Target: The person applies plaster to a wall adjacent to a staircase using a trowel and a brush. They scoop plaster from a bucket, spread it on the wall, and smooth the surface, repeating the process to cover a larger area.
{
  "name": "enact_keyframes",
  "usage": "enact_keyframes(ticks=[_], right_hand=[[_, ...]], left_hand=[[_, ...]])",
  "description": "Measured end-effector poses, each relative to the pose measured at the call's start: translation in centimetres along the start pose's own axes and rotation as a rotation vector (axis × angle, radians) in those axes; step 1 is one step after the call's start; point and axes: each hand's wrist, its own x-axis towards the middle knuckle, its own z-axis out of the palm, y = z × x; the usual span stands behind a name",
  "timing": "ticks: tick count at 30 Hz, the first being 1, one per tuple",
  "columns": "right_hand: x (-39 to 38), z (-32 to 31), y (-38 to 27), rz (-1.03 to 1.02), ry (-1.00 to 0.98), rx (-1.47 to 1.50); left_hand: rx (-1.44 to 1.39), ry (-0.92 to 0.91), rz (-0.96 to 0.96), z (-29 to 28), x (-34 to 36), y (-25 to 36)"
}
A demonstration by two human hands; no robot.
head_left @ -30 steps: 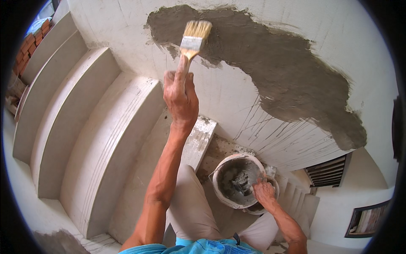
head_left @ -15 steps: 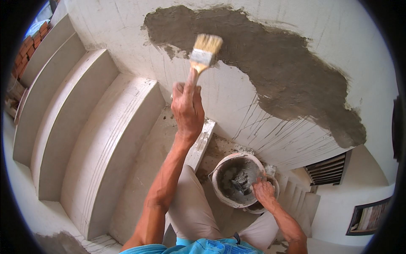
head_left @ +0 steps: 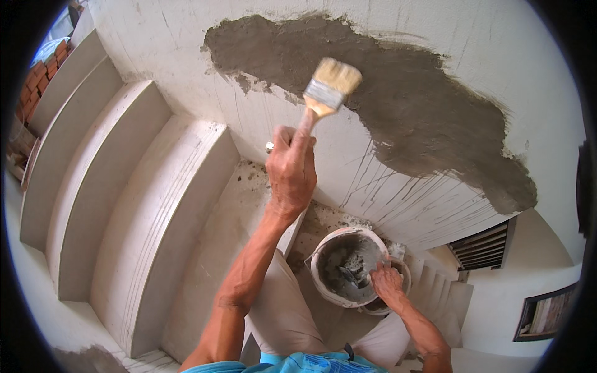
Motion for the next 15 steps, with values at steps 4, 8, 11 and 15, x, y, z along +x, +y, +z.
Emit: enact_keyframes(ticks=[4,8,11,15], right_hand=[[0.4,-10.3,-3.8,-0.054,0.007,-0.061],[0.3,-10.4,-3.6,-0.056,0.018,-0.05],[0.1,-9.5,-3.4,-0.067,0.063,-0.087],[0.1,-8.6,-3.1,-0.071,0.072,-0.092]], left_hand=[[0.094,0.13,0.008,-1.6,4.1,0.5],[0.106,0.152,-0.003,0.0,5.3,-0.2],[0.096,0.067,-0.007,0.7,2.6,-0.6],[0.083,-0.061,0.014,-0.1,-0.6,-0.3]])
